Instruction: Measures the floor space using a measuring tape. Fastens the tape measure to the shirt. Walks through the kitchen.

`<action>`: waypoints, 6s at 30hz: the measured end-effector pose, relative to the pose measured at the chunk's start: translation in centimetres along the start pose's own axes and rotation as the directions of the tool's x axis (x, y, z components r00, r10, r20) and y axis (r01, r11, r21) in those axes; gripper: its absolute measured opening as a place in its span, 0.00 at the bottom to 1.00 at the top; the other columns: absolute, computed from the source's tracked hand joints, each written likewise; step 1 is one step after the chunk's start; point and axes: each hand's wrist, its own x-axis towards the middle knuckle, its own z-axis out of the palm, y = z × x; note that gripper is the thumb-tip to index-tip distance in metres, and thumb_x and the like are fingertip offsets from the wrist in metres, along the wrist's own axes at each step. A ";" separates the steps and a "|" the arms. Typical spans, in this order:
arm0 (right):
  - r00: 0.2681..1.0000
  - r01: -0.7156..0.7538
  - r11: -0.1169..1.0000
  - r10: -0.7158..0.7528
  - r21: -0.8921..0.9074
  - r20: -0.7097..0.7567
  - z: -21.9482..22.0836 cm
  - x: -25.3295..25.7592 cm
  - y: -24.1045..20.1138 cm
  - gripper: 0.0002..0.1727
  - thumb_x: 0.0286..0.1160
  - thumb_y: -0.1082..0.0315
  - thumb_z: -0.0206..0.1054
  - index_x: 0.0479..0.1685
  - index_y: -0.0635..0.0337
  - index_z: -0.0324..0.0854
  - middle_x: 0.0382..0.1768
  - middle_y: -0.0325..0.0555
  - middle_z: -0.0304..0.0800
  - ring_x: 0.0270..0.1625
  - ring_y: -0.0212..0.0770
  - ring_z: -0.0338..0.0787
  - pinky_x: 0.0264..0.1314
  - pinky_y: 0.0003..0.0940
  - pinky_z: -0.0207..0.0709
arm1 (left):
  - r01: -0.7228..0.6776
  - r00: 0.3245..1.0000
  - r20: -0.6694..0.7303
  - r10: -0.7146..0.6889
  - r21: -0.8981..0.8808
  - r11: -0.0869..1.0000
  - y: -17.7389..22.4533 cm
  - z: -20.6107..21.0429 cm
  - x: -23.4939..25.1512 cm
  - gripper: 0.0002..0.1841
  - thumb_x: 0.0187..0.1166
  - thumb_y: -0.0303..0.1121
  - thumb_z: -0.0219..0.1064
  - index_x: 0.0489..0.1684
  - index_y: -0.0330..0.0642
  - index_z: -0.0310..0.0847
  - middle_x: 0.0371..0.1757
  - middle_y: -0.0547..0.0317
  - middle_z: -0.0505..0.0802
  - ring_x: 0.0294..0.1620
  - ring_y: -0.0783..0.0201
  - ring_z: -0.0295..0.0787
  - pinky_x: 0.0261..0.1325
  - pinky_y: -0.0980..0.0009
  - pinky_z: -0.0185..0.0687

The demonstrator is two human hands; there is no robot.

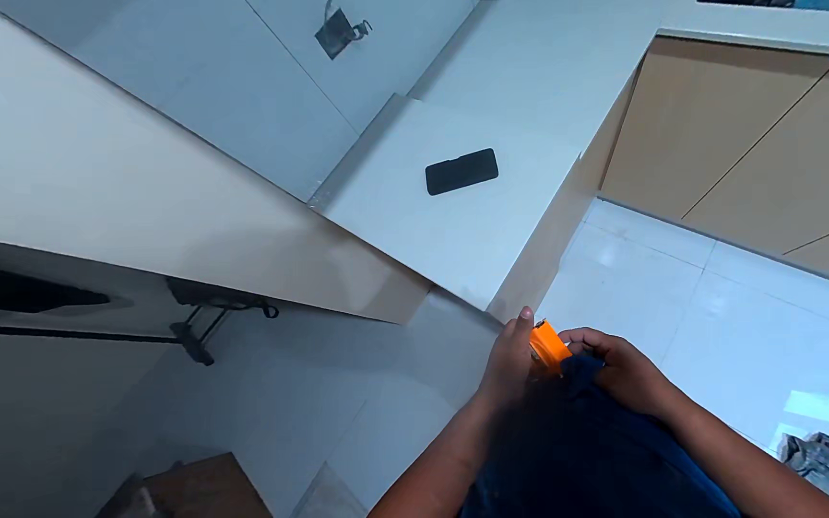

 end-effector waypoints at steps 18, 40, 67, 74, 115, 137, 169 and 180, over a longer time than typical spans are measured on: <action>0.922 0.238 0.891 -0.333 -0.387 -0.197 0.5 -0.1 1.5 0.17 0.71 0.69 0.65 0.56 0.60 0.92 0.43 0.42 0.96 0.48 0.28 0.93 0.56 0.25 0.86 | -0.293 0.953 0.166 0.252 0.304 0.907 0.8 0.0 -1.5 0.19 0.93 0.40 0.49 0.52 0.39 0.86 0.41 0.60 0.91 0.44 0.71 0.89 0.52 0.69 0.85; 0.949 0.243 0.870 -0.304 -0.429 -0.078 -1.0 -1.1 -0.4 0.13 0.74 0.70 0.63 0.45 0.59 0.94 0.38 0.40 0.97 0.43 0.25 0.93 0.51 0.24 0.85 | -0.293 0.950 0.282 0.133 0.661 0.691 4.2 -0.2 -2.4 0.18 0.89 0.45 0.56 0.40 0.47 0.90 0.25 0.74 0.83 0.25 0.81 0.76 0.33 0.78 0.73; 0.999 -0.013 1.000 0.012 -0.025 -0.031 -0.8 0.9 1.0 0.13 0.67 0.76 0.69 0.51 0.61 0.77 0.41 0.37 0.88 0.44 0.24 0.87 0.52 0.22 0.83 | -0.130 0.922 0.387 0.001 0.305 0.943 1.1 -1.6 0.2 0.16 0.88 0.38 0.46 0.57 0.38 0.75 0.41 0.67 0.84 0.42 0.77 0.81 0.49 0.76 0.80; 0.990 -0.119 0.963 0.095 -0.244 -0.108 0.2 1.4 0.9 0.25 0.67 0.66 0.76 0.66 0.59 0.79 0.48 0.44 0.89 0.48 0.31 0.89 0.54 0.29 0.85 | -0.038 0.925 0.380 -0.021 0.145 0.989 0.5 -2.0 0.8 0.27 0.89 0.40 0.41 0.83 0.39 0.66 0.66 0.53 0.86 0.63 0.68 0.84 0.67 0.67 0.80; 0.911 0.272 0.790 -0.395 -0.549 -0.118 1.0 1.6 0.4 0.35 0.63 0.57 0.76 0.76 0.57 0.81 0.56 0.56 0.86 0.51 0.42 0.88 0.49 0.33 0.85 | -0.033 0.998 0.050 0.046 -0.234 0.972 1.4 0.9 -1.4 0.25 0.95 0.42 0.35 0.64 0.33 0.75 0.49 0.46 0.90 0.51 0.56 0.91 0.57 0.58 0.88; 0.818 0.550 0.807 -0.572 -0.215 -0.057 0.5 1.2 1.5 0.16 0.77 0.70 0.66 0.59 0.63 0.91 0.36 0.46 0.90 0.42 0.27 0.87 0.50 0.20 0.81 | -0.308 0.950 0.036 0.311 0.278 0.910 0.8 -0.2 -1.1 0.23 0.93 0.41 0.46 0.43 0.38 0.87 0.33 0.62 0.92 0.36 0.71 0.90 0.45 0.69 0.88; 0.993 0.084 0.994 -0.088 0.064 0.073 0.5 0.5 0.1 0.06 0.70 0.73 0.61 0.30 0.51 0.80 0.27 0.27 0.82 0.32 0.20 0.80 0.37 0.20 0.74 | -0.500 0.859 0.144 0.491 0.438 0.747 0.0 0.2 -1.3 0.23 0.90 0.35 0.42 0.31 0.40 0.85 0.25 0.70 0.85 0.28 0.80 0.80 0.36 0.79 0.78; 0.989 0.004 0.984 -0.030 0.178 0.144 0.3 0.1 0.5 0.10 0.60 0.79 0.60 0.26 0.50 0.76 0.28 0.27 0.81 0.34 0.21 0.80 0.39 0.21 0.75 | -0.611 0.768 0.213 0.604 0.526 0.592 -0.7 0.1 -1.7 0.24 0.89 0.34 0.43 0.30 0.34 0.85 0.27 0.61 0.88 0.32 0.77 0.83 0.40 0.78 0.80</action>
